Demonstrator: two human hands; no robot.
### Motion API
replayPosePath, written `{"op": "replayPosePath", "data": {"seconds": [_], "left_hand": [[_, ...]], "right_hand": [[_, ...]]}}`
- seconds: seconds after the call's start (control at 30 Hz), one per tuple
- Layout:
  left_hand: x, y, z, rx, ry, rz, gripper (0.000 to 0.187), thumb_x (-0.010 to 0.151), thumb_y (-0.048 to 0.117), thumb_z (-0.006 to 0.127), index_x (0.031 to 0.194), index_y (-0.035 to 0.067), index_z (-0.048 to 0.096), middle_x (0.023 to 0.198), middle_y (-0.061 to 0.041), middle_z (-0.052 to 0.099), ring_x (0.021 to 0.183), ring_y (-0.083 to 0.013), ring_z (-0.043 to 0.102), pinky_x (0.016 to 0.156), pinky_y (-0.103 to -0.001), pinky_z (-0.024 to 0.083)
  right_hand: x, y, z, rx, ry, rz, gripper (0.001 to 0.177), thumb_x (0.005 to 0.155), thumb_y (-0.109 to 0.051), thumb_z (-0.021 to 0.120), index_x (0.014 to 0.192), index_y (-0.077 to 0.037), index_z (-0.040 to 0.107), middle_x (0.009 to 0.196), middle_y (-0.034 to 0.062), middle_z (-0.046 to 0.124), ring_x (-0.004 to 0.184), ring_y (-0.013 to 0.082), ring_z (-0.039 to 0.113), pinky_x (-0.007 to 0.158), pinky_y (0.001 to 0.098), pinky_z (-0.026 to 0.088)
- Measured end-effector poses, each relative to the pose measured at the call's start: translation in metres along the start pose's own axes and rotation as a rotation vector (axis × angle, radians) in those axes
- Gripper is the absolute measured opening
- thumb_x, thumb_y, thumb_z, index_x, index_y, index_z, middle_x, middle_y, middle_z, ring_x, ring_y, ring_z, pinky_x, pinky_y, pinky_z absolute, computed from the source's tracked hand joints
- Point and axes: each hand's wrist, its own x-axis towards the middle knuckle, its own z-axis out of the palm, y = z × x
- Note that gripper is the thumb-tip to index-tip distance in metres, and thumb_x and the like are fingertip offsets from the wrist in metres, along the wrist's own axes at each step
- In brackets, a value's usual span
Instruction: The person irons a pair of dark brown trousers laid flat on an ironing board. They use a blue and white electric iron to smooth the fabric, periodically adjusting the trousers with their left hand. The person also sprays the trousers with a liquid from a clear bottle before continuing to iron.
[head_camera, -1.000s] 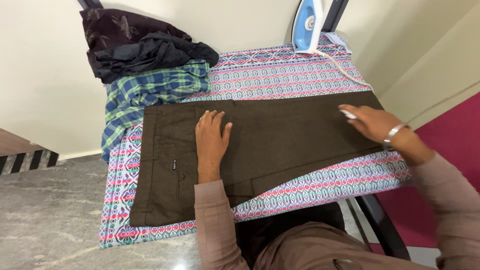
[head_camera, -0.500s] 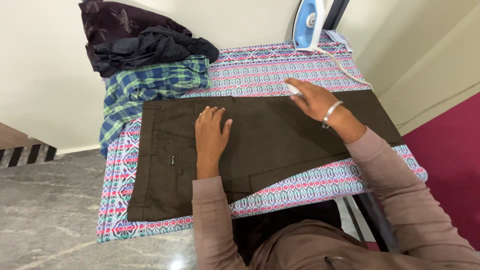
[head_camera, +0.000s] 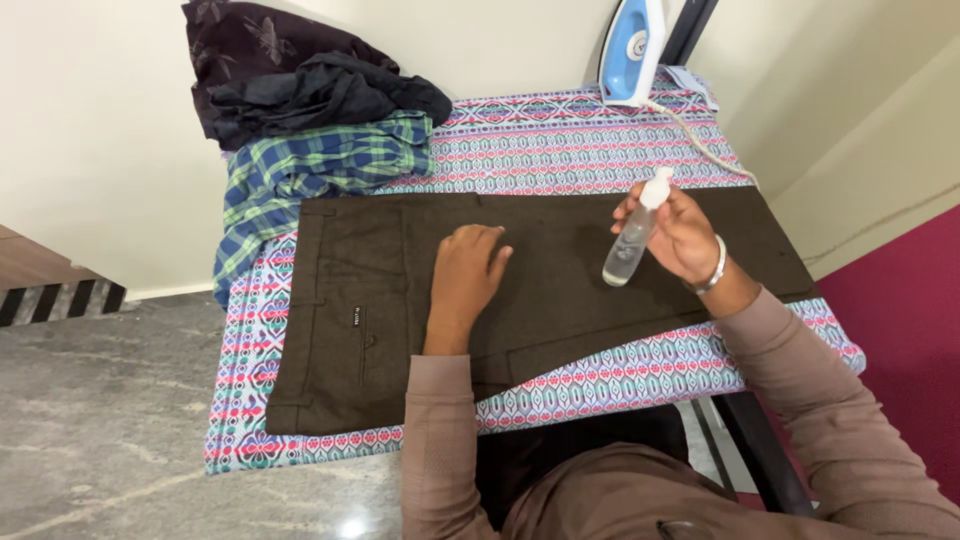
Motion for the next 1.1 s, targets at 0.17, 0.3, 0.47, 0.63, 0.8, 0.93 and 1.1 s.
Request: {"op": "replayPosePath", "data": {"seconds": [0.17, 0.3, 0.47, 0.63, 0.8, 0.93, 1.1], "left_hand": [[0.003, 0.03, 0.005, -0.085, -0.028, 0.091, 0.029, 0.093, 0.025, 0.072, 0.115, 0.007, 0.071, 0.112, -0.009, 0.072, 0.11, -0.0288, 0.065, 0.091, -0.046, 0.049], [0.009, 0.064, 0.018, -0.267, -0.058, 0.087, 0.035, 0.094, 0.032, 0.073, 0.119, 0.008, 0.07, 0.116, -0.009, 0.073, 0.109, -0.0299, 0.067, 0.092, -0.046, 0.05], [0.022, 0.109, 0.03, -0.384, -0.105, 0.001, 0.063, 0.079, 0.045, 0.083, 0.122, 0.004, 0.061, 0.113, -0.014, 0.069, 0.104, -0.0336, 0.067, 0.087, -0.046, 0.05], [0.028, 0.126, 0.038, -0.38, -0.124, -0.023, 0.049, 0.074, 0.035, 0.087, 0.106, 0.008, 0.062, 0.103, -0.011, 0.069, 0.097, -0.0331, 0.068, 0.081, -0.046, 0.049], [0.036, 0.123, 0.044, -0.409, -0.114, -0.045, 0.043, 0.078, 0.031, 0.087, 0.105, 0.008, 0.062, 0.099, -0.01, 0.069, 0.092, -0.0334, 0.068, 0.079, -0.046, 0.051], [0.044, 0.114, 0.041, -0.414, -0.07, -0.049, 0.039, 0.078, 0.03, 0.086, 0.103, 0.009, 0.065, 0.096, -0.01, 0.07, 0.087, -0.0344, 0.069, 0.074, -0.047, 0.052], [0.052, 0.103, 0.035, -0.35, 0.023, -0.037, 0.04, 0.076, 0.03, 0.086, 0.101, 0.009, 0.064, 0.095, -0.01, 0.072, 0.085, -0.0349, 0.07, 0.073, -0.049, 0.052]], "right_hand": [[-0.008, -0.001, 0.009, -0.165, -0.035, -0.098, 0.051, 0.104, -0.038, 0.071, 0.135, 0.002, 0.063, 0.123, 0.0105, 0.067, 0.132, 0.0263, 0.061, 0.118, 0.0455, 0.044], [-0.016, 0.004, 0.006, -0.196, 0.004, -0.121, 0.051, 0.1, -0.034, 0.074, 0.136, 0.001, 0.062, 0.134, 0.0136, 0.067, 0.128, 0.0241, 0.061, 0.117, 0.0433, 0.043], [-0.019, 0.007, 0.005, -0.184, 0.038, -0.199, 0.044, 0.1, -0.028, 0.078, 0.131, 0.0, 0.065, 0.134, 0.0141, 0.067, 0.132, 0.0256, 0.062, 0.118, 0.0442, 0.044], [-0.021, 0.008, 0.004, -0.144, 0.044, -0.219, 0.045, 0.099, -0.028, 0.078, 0.133, -0.001, 0.063, 0.133, 0.0121, 0.067, 0.134, 0.0277, 0.061, 0.12, 0.0457, 0.044], [-0.019, 0.002, 0.014, -0.142, 0.065, -0.196, 0.054, 0.099, -0.03, 0.078, 0.14, -0.002, 0.058, 0.134, 0.0114, 0.067, 0.135, 0.0265, 0.06, 0.12, 0.044, 0.043], [-0.012, -0.002, 0.021, -0.175, 0.116, -0.241, 0.059, 0.102, -0.036, 0.072, 0.147, -0.004, 0.052, 0.141, 0.0093, 0.063, 0.135, 0.023, 0.06, 0.119, 0.0402, 0.042], [-0.016, 0.001, 0.003, -0.329, 0.22, -0.264, 0.052, 0.107, -0.035, 0.067, 0.145, -0.001, 0.055, 0.139, 0.0105, 0.062, 0.131, 0.0212, 0.06, 0.114, 0.0395, 0.047]]}}
